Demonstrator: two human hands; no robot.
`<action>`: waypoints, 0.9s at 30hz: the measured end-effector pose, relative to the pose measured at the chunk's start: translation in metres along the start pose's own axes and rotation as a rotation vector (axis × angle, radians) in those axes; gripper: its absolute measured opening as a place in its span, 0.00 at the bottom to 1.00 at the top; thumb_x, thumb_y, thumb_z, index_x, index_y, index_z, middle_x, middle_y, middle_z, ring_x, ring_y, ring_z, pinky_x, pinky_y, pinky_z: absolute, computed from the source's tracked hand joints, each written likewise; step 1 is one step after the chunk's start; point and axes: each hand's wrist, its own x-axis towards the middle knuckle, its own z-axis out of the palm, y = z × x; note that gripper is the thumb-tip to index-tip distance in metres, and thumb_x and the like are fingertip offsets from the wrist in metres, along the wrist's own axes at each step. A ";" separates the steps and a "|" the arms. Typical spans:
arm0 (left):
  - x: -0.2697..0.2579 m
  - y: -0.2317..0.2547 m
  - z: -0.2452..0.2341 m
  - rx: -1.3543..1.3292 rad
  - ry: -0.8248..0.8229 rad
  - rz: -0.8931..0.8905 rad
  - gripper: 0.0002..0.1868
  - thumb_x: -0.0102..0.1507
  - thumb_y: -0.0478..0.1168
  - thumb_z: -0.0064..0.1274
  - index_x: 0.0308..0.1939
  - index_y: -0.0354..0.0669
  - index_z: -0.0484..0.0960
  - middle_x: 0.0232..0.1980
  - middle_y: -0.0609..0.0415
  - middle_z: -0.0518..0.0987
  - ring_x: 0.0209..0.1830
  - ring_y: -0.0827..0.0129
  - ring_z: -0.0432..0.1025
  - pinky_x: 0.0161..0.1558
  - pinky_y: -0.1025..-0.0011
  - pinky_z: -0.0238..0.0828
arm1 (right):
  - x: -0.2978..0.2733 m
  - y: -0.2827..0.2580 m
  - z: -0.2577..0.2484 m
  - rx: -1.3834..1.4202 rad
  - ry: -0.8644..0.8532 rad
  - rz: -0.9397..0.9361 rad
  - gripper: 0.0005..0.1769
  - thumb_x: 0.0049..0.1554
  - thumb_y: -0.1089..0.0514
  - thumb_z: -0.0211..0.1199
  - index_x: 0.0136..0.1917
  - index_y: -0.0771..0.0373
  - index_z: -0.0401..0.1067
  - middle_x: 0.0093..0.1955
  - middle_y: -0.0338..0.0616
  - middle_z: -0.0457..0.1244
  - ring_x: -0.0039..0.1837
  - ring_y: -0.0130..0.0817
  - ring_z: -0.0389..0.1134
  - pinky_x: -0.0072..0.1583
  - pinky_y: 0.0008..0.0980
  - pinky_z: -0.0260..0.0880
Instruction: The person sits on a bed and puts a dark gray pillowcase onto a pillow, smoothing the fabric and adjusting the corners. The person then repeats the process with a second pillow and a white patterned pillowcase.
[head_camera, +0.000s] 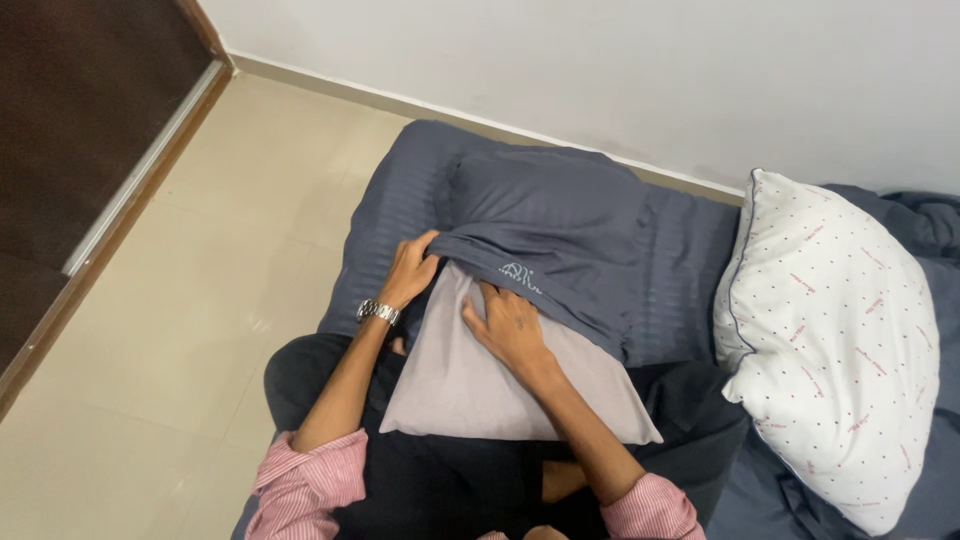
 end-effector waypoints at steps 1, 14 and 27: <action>0.002 0.003 0.003 -0.075 -0.001 -0.109 0.17 0.63 0.32 0.44 0.56 0.35 0.79 0.37 0.38 0.83 0.31 0.56 0.74 0.39 0.64 0.70 | 0.004 -0.006 0.004 -0.069 0.003 -0.028 0.30 0.57 0.45 0.61 0.61 0.74 0.73 0.56 0.62 0.67 0.53 0.53 0.71 0.59 0.50 0.68; 0.000 0.021 0.023 0.025 0.230 0.057 0.13 0.67 0.30 0.43 0.55 0.37 0.73 0.29 0.40 0.80 0.26 0.52 0.76 0.31 0.58 0.69 | 0.032 0.000 0.054 -0.095 0.143 -0.259 0.37 0.51 0.55 0.57 0.70 0.76 0.64 0.68 0.63 0.62 0.61 0.53 0.70 0.63 0.43 0.69; -0.042 0.059 0.030 0.087 0.066 0.544 0.32 0.48 0.21 0.47 0.57 0.39 0.75 0.29 0.44 0.78 0.26 0.53 0.74 0.32 0.60 0.72 | 0.049 0.083 0.063 0.117 -0.194 0.122 0.31 0.55 0.54 0.55 0.68 0.74 0.66 0.66 0.62 0.63 0.62 0.53 0.68 0.64 0.44 0.67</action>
